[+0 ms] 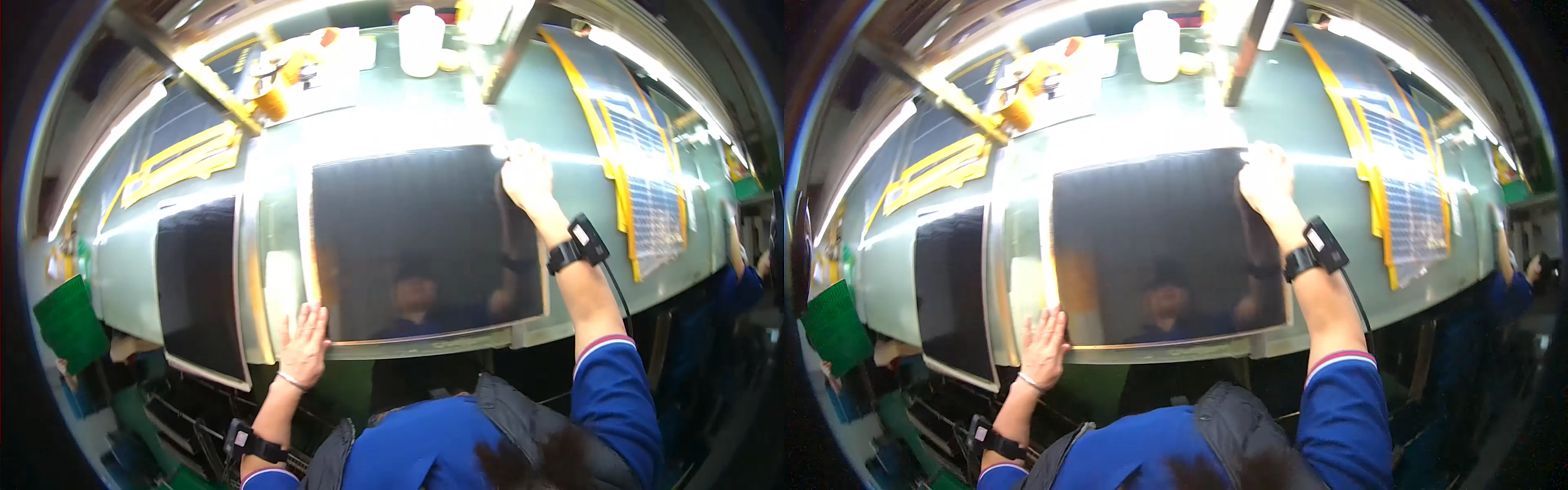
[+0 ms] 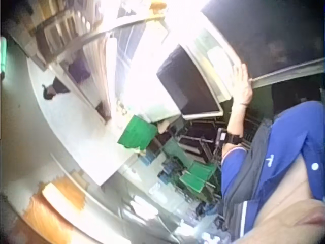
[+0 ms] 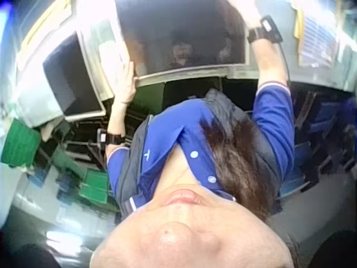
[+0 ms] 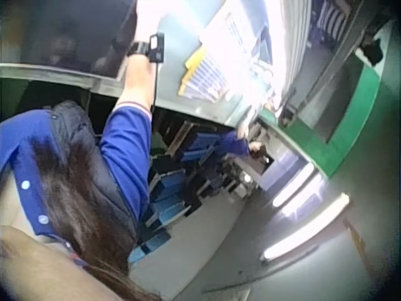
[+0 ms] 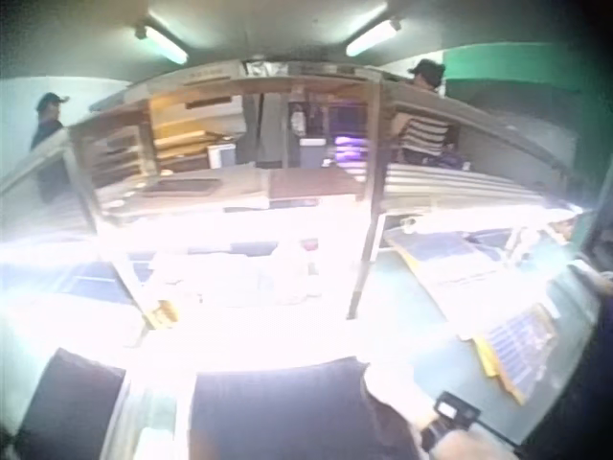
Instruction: Handling and inspecting thin solar cell sheets at a manufacturing station.
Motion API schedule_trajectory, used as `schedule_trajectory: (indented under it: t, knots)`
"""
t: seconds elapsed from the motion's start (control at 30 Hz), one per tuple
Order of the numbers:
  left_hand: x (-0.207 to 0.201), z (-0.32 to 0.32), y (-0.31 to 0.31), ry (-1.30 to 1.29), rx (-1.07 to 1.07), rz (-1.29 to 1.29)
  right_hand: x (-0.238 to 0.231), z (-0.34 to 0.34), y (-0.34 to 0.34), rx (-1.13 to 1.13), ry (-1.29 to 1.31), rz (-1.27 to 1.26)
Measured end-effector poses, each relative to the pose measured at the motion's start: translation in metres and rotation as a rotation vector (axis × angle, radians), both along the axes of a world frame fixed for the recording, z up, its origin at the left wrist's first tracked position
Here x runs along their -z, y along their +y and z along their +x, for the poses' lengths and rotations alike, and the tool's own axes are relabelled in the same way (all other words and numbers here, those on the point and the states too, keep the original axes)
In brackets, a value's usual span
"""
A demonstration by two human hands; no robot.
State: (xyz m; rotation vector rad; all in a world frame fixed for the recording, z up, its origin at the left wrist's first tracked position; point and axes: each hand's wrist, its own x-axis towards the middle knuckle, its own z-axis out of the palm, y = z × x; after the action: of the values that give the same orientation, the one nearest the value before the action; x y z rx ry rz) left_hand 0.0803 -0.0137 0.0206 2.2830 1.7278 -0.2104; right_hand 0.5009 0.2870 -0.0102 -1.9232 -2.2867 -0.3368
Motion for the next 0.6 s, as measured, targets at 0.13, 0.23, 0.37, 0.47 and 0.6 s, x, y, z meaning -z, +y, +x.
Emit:
schedule_trajectory:
  t: [0.13, 0.23, 0.37, 0.47, 0.6]
  knots:
    - [-0.015, 0.046, 0.035, -0.101, -0.041, 0.083, 0.031, -0.002, -0.012, 0.014, 0.137, 0.185]
    - [0.009, 0.045, 0.131, -0.145, -0.017, 0.305, 0.029, -0.007, -0.015, 0.006, 0.208, 0.145]
    - [0.049, 0.014, 0.229, -0.223, -0.197, 0.634, 0.030, -0.012, -0.016, 0.005, 0.314, 0.120]
    - [0.068, 0.033, 0.252, -0.176, -0.225, 0.602, 0.029, 0.024, -0.021, -0.106, 0.342, 0.105]
    - [0.078, 0.010, 0.252, -0.121, -0.207, 0.652, -0.002, 0.056, -0.099, -0.167, 0.473, -0.342]
